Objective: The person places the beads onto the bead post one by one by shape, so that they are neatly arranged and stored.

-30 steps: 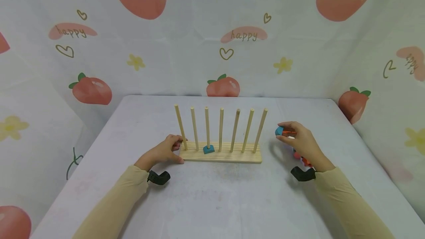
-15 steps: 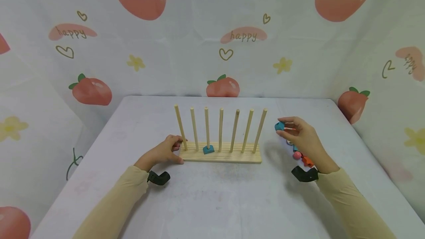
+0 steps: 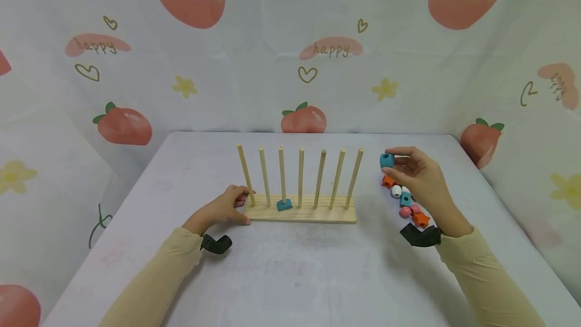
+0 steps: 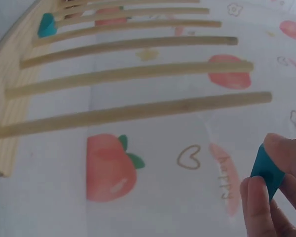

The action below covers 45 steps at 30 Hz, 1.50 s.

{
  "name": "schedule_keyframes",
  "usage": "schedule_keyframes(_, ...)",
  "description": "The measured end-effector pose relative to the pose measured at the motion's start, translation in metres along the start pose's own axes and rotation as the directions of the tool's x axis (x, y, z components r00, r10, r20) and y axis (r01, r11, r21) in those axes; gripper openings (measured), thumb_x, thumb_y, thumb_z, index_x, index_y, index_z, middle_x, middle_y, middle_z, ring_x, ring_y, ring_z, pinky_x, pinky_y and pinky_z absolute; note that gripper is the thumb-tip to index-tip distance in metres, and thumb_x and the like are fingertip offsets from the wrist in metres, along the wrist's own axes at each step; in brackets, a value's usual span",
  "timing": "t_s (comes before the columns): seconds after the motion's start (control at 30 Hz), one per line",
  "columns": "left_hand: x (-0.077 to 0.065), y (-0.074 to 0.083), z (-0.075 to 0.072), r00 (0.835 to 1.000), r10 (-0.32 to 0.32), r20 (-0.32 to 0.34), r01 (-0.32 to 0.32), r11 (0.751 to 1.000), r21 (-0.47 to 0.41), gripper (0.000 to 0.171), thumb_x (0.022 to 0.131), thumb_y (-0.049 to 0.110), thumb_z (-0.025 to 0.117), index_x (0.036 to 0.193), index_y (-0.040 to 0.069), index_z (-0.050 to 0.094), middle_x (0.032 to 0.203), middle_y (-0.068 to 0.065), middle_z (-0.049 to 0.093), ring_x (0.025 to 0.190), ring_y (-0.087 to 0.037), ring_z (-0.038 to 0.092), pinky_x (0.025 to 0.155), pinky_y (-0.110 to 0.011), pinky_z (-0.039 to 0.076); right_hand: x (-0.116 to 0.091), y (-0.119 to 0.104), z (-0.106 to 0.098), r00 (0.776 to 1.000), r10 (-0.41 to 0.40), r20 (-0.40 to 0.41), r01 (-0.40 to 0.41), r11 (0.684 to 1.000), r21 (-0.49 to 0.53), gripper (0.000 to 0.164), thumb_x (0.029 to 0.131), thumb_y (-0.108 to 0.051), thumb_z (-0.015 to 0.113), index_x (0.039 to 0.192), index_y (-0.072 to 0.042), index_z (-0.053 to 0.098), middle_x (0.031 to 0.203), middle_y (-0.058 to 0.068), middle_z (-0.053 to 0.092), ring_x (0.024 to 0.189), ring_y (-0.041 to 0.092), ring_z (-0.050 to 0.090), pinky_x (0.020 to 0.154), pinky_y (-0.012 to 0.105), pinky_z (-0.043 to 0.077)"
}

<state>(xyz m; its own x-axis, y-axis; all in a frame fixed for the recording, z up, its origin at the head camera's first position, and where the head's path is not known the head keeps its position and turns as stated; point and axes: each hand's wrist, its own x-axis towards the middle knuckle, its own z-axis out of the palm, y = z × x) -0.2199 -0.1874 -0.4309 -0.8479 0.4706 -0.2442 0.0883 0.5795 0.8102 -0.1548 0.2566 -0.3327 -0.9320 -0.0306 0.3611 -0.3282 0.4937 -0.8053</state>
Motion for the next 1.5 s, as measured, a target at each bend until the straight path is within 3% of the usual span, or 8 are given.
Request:
schedule_keyframes(0.13, 0.0, -0.001, 0.0, 1.0, -0.007, 0.0, 0.007, 1.0, -0.008, 0.08, 0.07, 0.004, 0.086, 0.137, -0.002, 0.044, 0.131, -0.022, 0.03, 0.125, -0.035, 0.038, 0.112, -0.047, 0.037, 0.0, -0.01, -0.002, 0.999, -0.032, 0.011, 0.031, 0.993, 0.114, 0.041, 0.088, -0.004, 0.069, 0.126, -0.001, 0.057, 0.112, -0.016, 0.062, 0.093, -0.003, 0.065, 0.077, 0.012, 0.054)
schedule_keyframes(0.3, 0.0, 0.0, -0.001, 1.0, -0.023, 0.003, 0.023, 1.0, -0.014, 0.081, 0.07, 0.005, 0.086, 0.137, -0.003, 0.042, 0.132, -0.022, 0.029, 0.127, -0.036, 0.037, 0.113, -0.047, 0.036, 0.002, -0.019, -0.004, 0.999, -0.036, 0.033, 0.026, 0.961, 0.276, 0.042, 0.088, 0.001, 0.066, 0.129, -0.002, 0.057, 0.112, -0.007, 0.066, 0.094, 0.004, 0.068, 0.078, 0.016, 0.056)
schedule_keyframes(0.5, 0.0, -0.001, 0.001, 1.0, -0.028, 0.0, 0.028, 1.0, -0.003, 0.083, 0.069, 0.006, 0.086, 0.138, -0.004, 0.041, 0.13, -0.022, 0.031, 0.125, -0.035, 0.038, 0.112, -0.047, 0.037, 0.002, -0.029, -0.002, 0.998, -0.04, 0.053, 0.017, 0.927, 0.375, 0.041, 0.088, 0.003, 0.067, 0.127, -0.003, 0.058, 0.107, -0.002, 0.069, 0.093, 0.009, 0.068, 0.078, 0.019, 0.057)
schedule_keyframes(0.73, 0.0, 0.001, 0.0, 1.0, -0.017, -0.001, 0.017, 1.0, 0.002, 0.081, 0.069, 0.005, 0.086, 0.137, -0.002, 0.044, 0.13, -0.023, 0.031, 0.125, -0.036, 0.038, 0.112, -0.047, 0.037, 0.004, -0.041, 0.004, 0.996, -0.067, 0.064, 0.036, 0.916, 0.399, 0.04, 0.085, 0.005, 0.069, 0.123, -0.003, 0.059, 0.109, 0.003, 0.06, 0.091, 0.01, 0.068, 0.076, 0.02, 0.058)
schedule_keyframes(1.0, 0.002, 0.0, 0.0, 1.0, -0.026, -0.001, 0.026, 1.0, 0.011, 0.082, 0.07, 0.006, 0.086, 0.138, -0.004, 0.041, 0.13, -0.022, 0.032, 0.127, -0.036, 0.038, 0.112, -0.047, 0.037, 0.01, -0.048, 0.015, 0.98, -0.166, 0.11, 0.1, 0.888, 0.45, 0.041, 0.087, 0.007, 0.065, 0.125, -0.001, 0.056, 0.116, 0.006, 0.061, 0.094, 0.011, 0.068, 0.083, 0.021, 0.057)
schedule_keyframes(1.33, 0.0, -0.001, -0.001, 0.999, -0.036, 0.01, 0.036, 0.999, 0.007, 0.085, 0.071, 0.007, 0.086, 0.139, -0.007, 0.037, 0.133, -0.024, 0.031, 0.13, -0.039, 0.036, 0.112, -0.048, 0.036, 0.018, -0.064, 0.022, 0.974, -0.161, 0.158, 0.058, 0.855, 0.516, 0.037, 0.092, 0.002, 0.061, 0.128, 0.0, 0.057, 0.122, 0.005, 0.058, 0.096, 0.013, 0.069, 0.091, 0.024, 0.054)
schedule_keyframes(1.5, 0.001, -0.001, 0.0, 0.999, -0.034, 0.008, 0.034, 0.999, -0.001, 0.084, 0.07, 0.007, 0.086, 0.138, -0.005, 0.04, 0.131, -0.023, 0.032, 0.129, -0.038, 0.037, 0.112, -0.048, 0.036, 0.023, -0.069, 0.026, 0.969, -0.193, 0.156, 0.08, 0.837, 0.541, 0.034, 0.091, 0.004, 0.061, 0.125, 0.002, 0.06, 0.118, 0.005, 0.063, 0.096, 0.013, 0.069, 0.09, 0.027, 0.055)
